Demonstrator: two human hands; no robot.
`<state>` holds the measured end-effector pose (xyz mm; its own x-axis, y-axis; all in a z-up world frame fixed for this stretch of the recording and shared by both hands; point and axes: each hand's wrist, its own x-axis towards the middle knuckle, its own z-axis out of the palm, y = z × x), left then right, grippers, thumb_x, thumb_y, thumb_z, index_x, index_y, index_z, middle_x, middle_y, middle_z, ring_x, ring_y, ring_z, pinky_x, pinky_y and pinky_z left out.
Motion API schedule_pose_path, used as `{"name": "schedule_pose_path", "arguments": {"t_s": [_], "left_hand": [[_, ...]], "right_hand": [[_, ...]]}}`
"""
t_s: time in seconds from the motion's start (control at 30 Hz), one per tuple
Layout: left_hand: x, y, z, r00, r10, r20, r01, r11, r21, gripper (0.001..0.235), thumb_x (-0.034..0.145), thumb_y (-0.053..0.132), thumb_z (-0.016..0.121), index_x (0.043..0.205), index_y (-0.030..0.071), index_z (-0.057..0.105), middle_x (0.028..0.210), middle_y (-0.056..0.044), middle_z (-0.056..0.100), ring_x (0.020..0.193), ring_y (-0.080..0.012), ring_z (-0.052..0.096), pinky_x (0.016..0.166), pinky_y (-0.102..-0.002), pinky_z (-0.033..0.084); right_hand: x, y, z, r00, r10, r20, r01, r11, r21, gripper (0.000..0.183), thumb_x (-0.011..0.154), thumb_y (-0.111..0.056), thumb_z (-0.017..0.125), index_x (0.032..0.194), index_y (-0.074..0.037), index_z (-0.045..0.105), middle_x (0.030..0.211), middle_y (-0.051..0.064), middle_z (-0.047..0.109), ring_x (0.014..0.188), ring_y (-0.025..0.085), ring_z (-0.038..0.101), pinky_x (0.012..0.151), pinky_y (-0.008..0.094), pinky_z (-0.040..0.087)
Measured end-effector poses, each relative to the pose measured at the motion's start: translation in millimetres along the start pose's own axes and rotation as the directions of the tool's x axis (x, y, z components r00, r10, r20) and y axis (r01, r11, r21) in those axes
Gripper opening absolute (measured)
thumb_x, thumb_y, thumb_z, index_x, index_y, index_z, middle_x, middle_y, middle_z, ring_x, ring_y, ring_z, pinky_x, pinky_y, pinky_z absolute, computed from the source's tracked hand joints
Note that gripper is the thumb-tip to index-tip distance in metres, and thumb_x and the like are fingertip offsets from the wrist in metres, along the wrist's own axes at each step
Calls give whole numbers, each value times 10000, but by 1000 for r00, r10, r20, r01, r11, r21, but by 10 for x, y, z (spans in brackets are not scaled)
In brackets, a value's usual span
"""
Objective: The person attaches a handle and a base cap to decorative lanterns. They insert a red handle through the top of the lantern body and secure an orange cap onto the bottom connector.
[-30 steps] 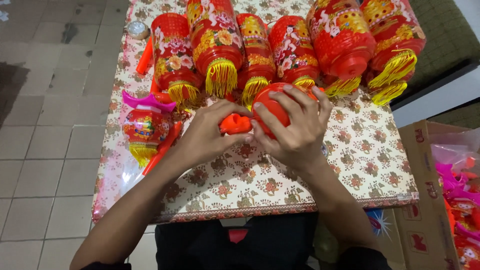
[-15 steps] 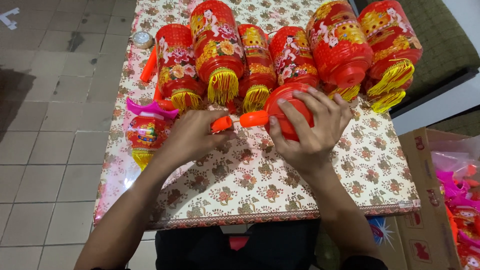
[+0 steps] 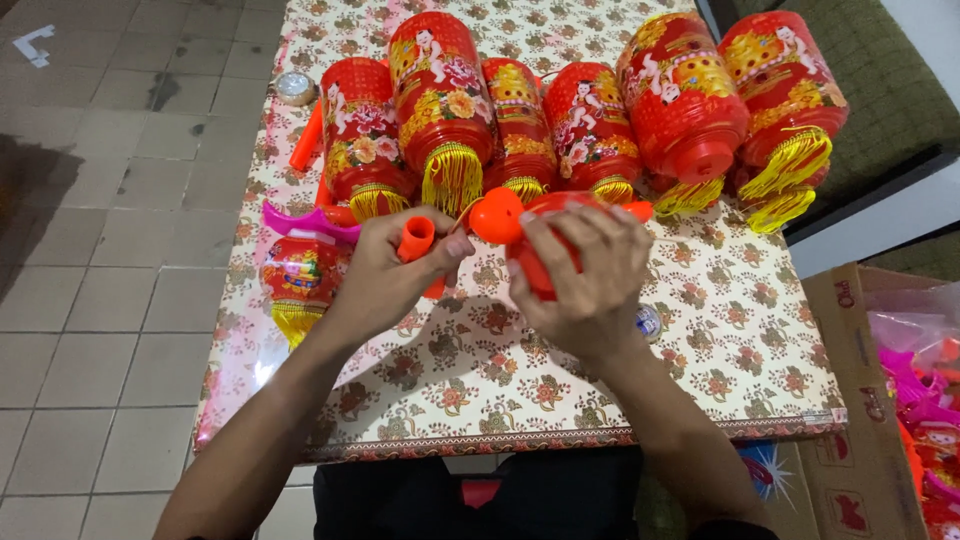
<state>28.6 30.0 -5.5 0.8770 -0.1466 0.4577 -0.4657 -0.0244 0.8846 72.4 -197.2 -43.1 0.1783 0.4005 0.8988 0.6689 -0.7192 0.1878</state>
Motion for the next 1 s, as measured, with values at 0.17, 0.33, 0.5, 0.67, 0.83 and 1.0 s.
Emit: {"name": "schedule_pose_path", "arguments": {"t_s": [0.17, 0.33, 0.5, 0.67, 0.83, 1.0], "left_hand": [[-67, -189, 21, 999, 48, 2, -48, 998, 36, 303, 913, 340, 747, 879, 39, 748, 522, -76, 649, 473, -144, 575, 556, -264, 474], [-160, -42, 83, 993, 66, 96, -82, 981, 176, 512, 838, 519, 757, 857, 8, 738, 488, -140, 610, 389, -209, 516, 450, -301, 457], [-181, -63, 100, 984, 101, 149, -136, 958, 252, 555, 663, 569, 832, 769, 40, 699, 450, -87, 566, 372, -181, 482, 426, -306, 451], [-162, 25, 161, 988, 69, 139, -110, 944, 312, 658, 557, 611, 822, 775, 12, 659, 472, -132, 577, 390, -203, 518, 412, -315, 452], [-181, -65, 144, 999, 27, 45, -40, 950, 310, 699, 620, 662, 766, 889, 27, 647, 521, -118, 607, 414, -229, 560, 426, -330, 481], [-94, 136, 34, 996, -66, 53, 36, 896, 442, 371, 1057, 423, 430, 1033, 78, 562, 630, -143, 678, 580, -403, 676, 554, -480, 519]], "right_hand": [[-13, -219, 27, 1000, -30, 2, 29, 995, 95, 513, 881, -405, 732, 1336, -173, 689, 1169, 119, 697, 1114, 340, 666, 1057, 569, 391], [-69, -330, 41, 994, -90, -69, 99, 984, 146, 323, 948, -379, 721, 1226, -218, 741, 1240, 112, 705, 1145, 339, 684, 1052, 554, 416], [-215, -314, 78, 987, -150, -65, 162, 943, 291, 332, 984, -492, 645, 871, -195, 743, 1259, 88, 731, 1141, 318, 702, 1028, 552, 469], [-95, -334, 60, 988, -108, -107, 142, 903, 407, 471, 997, -569, 563, 876, -156, 754, 1215, 91, 727, 1096, 301, 693, 1007, 525, 492], [-291, -272, 248, 993, -42, -112, 84, 909, 408, 285, 952, -402, 739, 886, -125, 759, 1151, 77, 731, 1027, 298, 709, 920, 506, 550], [-191, -176, 280, 980, 54, -193, 41, 889, 455, 331, 1029, -349, 642, 956, -55, 776, 1005, 130, 777, 869, 340, 763, 822, 505, 601]]}}
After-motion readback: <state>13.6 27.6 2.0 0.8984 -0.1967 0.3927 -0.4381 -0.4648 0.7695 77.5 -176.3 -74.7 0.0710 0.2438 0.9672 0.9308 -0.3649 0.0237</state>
